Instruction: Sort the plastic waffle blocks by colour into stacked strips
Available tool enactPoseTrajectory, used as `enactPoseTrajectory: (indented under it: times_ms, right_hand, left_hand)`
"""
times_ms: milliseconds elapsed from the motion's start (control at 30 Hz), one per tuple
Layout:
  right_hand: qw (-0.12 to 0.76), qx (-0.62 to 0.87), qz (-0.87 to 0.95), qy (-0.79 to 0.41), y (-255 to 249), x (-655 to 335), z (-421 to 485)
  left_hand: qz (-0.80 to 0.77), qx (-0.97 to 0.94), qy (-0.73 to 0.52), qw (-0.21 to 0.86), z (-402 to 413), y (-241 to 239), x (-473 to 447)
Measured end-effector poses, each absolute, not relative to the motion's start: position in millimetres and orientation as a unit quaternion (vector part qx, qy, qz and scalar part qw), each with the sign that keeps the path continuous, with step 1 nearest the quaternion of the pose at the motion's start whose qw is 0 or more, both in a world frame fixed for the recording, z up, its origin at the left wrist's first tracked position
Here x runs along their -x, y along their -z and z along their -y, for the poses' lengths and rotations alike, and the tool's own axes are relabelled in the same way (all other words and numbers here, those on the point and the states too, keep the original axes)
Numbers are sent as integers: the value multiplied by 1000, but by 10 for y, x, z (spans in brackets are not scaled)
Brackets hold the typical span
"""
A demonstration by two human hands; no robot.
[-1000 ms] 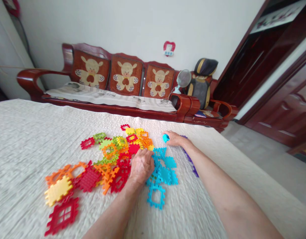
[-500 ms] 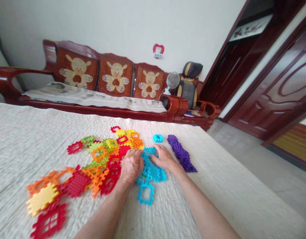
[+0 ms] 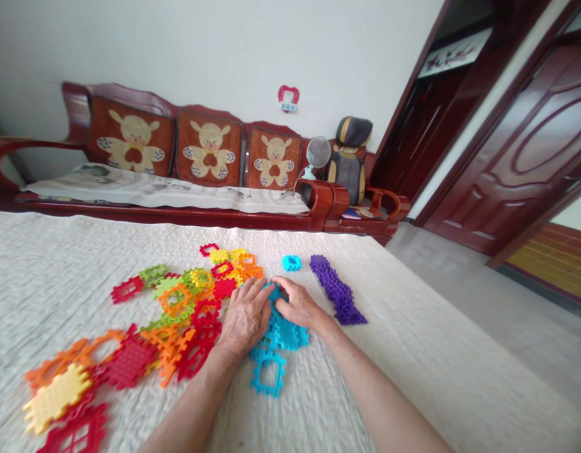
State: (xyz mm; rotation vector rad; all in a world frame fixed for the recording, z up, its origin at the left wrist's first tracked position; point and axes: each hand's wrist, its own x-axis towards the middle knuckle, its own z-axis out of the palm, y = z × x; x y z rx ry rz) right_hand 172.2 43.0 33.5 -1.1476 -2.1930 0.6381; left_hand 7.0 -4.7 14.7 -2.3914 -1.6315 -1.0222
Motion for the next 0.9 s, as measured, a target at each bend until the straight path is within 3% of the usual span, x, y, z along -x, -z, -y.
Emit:
enactPoseTrajectory:
  times_ms: [100, 300, 400, 500, 733, 900]
  right_hand:
    - [261, 457, 809, -262, -454, -1858, -467]
    - [110, 519, 821, -211, -600, -2083, -504]
    - [82, 512, 837, -175, -618, -2082, -472]
    - [84, 509, 840, -169, -600, -2076, -470]
    - [105, 512, 806, -278, -620, -2278, -592]
    - [219, 569, 779, -146, -656, -2303, -673]
  left_hand:
    - [520, 802, 294, 22, 58, -170, -72]
    - [520, 799, 302, 13, 58, -191, -72]
    - [522, 795, 309, 8, 53, -186, -73]
    - [520, 793, 317, 7, 46, -174, -72]
    - [521, 793, 315, -3, 36, -168, -67]
    - [521, 797, 307, -1, 35, -174, -63]
